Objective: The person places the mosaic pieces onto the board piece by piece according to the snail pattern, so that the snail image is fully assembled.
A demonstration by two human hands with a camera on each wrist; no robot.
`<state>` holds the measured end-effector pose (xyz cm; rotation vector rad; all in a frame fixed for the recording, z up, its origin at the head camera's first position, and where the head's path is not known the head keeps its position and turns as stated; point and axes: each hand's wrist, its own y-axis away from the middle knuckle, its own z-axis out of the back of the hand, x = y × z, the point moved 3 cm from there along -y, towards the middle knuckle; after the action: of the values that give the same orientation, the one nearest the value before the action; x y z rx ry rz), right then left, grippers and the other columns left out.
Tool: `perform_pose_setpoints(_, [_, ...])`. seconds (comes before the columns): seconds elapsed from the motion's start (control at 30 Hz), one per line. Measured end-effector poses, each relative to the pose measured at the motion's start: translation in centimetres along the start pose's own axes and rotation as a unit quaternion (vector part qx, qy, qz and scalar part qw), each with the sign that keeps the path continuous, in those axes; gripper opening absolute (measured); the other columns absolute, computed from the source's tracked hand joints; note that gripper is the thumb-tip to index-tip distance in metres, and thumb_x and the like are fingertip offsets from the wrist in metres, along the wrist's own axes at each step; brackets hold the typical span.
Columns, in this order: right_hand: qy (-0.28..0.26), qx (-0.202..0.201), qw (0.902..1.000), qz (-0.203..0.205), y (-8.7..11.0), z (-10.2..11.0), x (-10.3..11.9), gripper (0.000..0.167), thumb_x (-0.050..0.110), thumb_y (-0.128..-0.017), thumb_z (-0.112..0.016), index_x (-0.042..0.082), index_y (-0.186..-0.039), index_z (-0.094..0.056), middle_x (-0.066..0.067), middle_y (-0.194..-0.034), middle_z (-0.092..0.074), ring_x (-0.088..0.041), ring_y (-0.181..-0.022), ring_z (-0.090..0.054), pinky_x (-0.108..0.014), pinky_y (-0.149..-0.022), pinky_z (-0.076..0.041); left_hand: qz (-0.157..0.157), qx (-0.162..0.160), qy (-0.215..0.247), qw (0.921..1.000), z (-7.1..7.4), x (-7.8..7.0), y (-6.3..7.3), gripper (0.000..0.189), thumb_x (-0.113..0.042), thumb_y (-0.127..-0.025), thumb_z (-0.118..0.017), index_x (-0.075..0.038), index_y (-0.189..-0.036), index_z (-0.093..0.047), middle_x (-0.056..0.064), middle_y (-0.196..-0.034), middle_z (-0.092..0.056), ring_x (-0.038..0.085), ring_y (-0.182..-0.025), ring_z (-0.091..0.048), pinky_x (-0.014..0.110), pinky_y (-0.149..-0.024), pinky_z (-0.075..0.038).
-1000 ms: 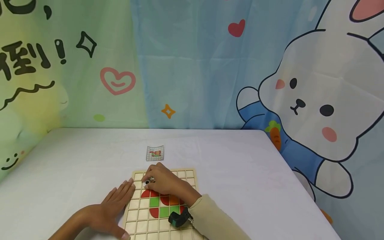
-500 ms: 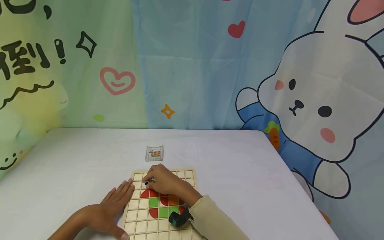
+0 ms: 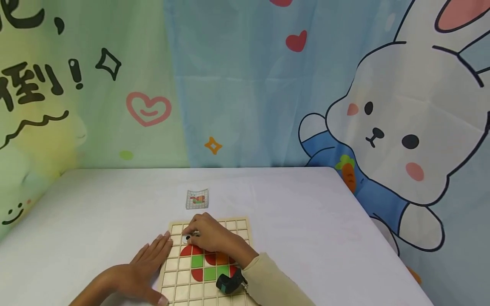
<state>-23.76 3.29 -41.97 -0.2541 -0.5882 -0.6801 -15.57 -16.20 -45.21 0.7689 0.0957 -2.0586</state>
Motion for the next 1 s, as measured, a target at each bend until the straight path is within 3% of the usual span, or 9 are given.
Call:
perform_pose_setpoints(0.2, [0.0,-0.002,1.0,0.0,0.3,0.0,0.0,0.024,0.013,-0.094,-0.067,0.013,-0.117,-0.072,0.007,-0.108,-0.059,-0.009,-0.101,-0.048,-0.024,-0.086,-0.043,-0.001,0.003,0.009,1.0,-0.1,-0.3,0.1,0.134,-0.077,-0.068,-0.067,0.002,-0.154,-0.002,0.018,-0.16,0.013,0.037,-0.144,0.015,0.061,-0.109,0.006])
perform_pose_setpoints(0.53, [-0.004,-0.005,0.9999,0.014,-0.6,0.8,0.6,0.024,0.012,-0.096,-0.063,0.009,-0.119,-0.071,0.003,-0.107,-0.062,-0.009,-0.099,-0.053,-0.023,-0.084,-0.045,0.016,0.008,0.002,0.9998,1.3,-0.5,0.3,0.137,-0.078,-0.065,-0.068,0.003,-0.154,-0.003,0.018,-0.16,0.013,0.035,-0.144,0.015,0.059,-0.11,0.006])
perform_pose_setpoints(0.8, [-0.026,0.005,0.9996,0.012,-0.4,0.8,-0.1,0.027,0.012,-0.097,-0.062,0.007,-0.122,-0.068,0.003,-0.105,-0.063,-0.006,-0.093,-0.056,-0.021,-0.08,-0.047,0.015,0.016,-0.001,0.9998,0.7,-0.3,0.0,0.137,-0.078,-0.066,-0.067,0.003,-0.154,-0.001,0.018,-0.159,0.015,0.036,-0.144,0.017,0.06,-0.11,0.007])
perform_pose_setpoints(1.0, [-0.056,-0.049,0.9972,0.003,-0.1,2.6,0.0,0.026,0.014,-0.1,-0.057,0.006,-0.122,-0.067,0.001,-0.106,-0.064,-0.011,-0.094,-0.057,-0.026,-0.081,-0.049,0.018,0.009,-0.004,0.9998,1.0,-0.4,0.0,0.138,-0.08,-0.064,-0.068,0.002,-0.154,-0.002,0.017,-0.16,0.014,0.034,-0.144,0.016,0.059,-0.11,0.006])
